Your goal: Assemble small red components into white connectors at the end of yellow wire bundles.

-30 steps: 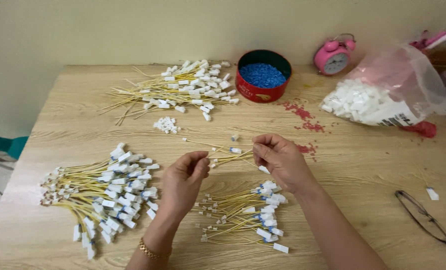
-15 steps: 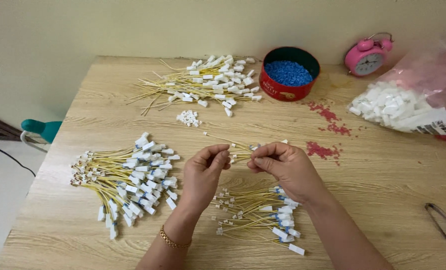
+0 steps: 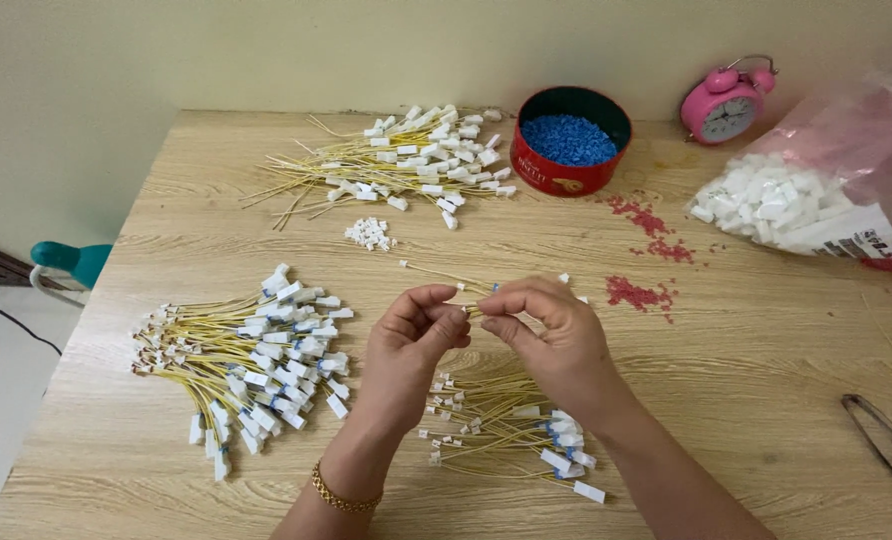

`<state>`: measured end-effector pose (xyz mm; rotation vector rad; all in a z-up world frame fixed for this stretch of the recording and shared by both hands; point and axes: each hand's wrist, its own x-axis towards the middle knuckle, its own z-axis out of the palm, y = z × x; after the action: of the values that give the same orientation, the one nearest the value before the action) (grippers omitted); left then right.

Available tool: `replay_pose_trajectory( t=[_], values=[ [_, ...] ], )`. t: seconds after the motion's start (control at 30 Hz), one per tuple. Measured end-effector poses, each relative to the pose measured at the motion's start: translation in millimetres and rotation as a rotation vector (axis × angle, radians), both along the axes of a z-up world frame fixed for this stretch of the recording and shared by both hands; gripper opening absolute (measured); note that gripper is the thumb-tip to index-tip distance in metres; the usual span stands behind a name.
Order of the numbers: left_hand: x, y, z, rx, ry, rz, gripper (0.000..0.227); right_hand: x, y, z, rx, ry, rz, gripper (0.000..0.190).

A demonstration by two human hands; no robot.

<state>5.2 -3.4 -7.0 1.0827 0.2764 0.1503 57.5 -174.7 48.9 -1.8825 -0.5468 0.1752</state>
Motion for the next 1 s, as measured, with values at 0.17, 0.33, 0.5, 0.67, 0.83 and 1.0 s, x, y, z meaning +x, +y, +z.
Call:
replay_pose_trajectory(
  t=[0.17, 0.33, 0.5, 0.67, 0.83, 1.0],
  values=[
    [-4.0, -2.8, 6.4, -0.017, -0.018, -0.03, 0.028, 7.1, -2.1, -14.4, -0.02, -0.299, 0.036, 0.01],
    [-5.6, -4.9, 7.3, 0.006, -0.023, -0.059, 0.028, 8.4, -2.6, -18.8, 0.056, -0.154, 0.076, 0.012],
    [-7.7, -2.9, 4.4, 0.047, -0.085, -0.109, 0.03, 6.4, -4.4, -15.8, 0.087, -0.013, 0.11, 0.013],
    [-7.0, -0.1, 4.5, 0.06, -0.083, -0.146, 0.032, 5.9, -5.3, -14.9, 0.03, 0.135, 0.045, 0.012],
    [-8.9, 1.0, 6.1, 0.045, -0.067, -0.163, 0.032, 5.9, -7.9, -25.2, 0.074, -0.052, 0.108, 0.008],
    [-10.0, 5.0, 5.9, 0.024, -0.07, -0.176, 0.034, 9.8, -11.2, -25.2, 0.114, 0.039, 0.195, 0.01]
  ],
)
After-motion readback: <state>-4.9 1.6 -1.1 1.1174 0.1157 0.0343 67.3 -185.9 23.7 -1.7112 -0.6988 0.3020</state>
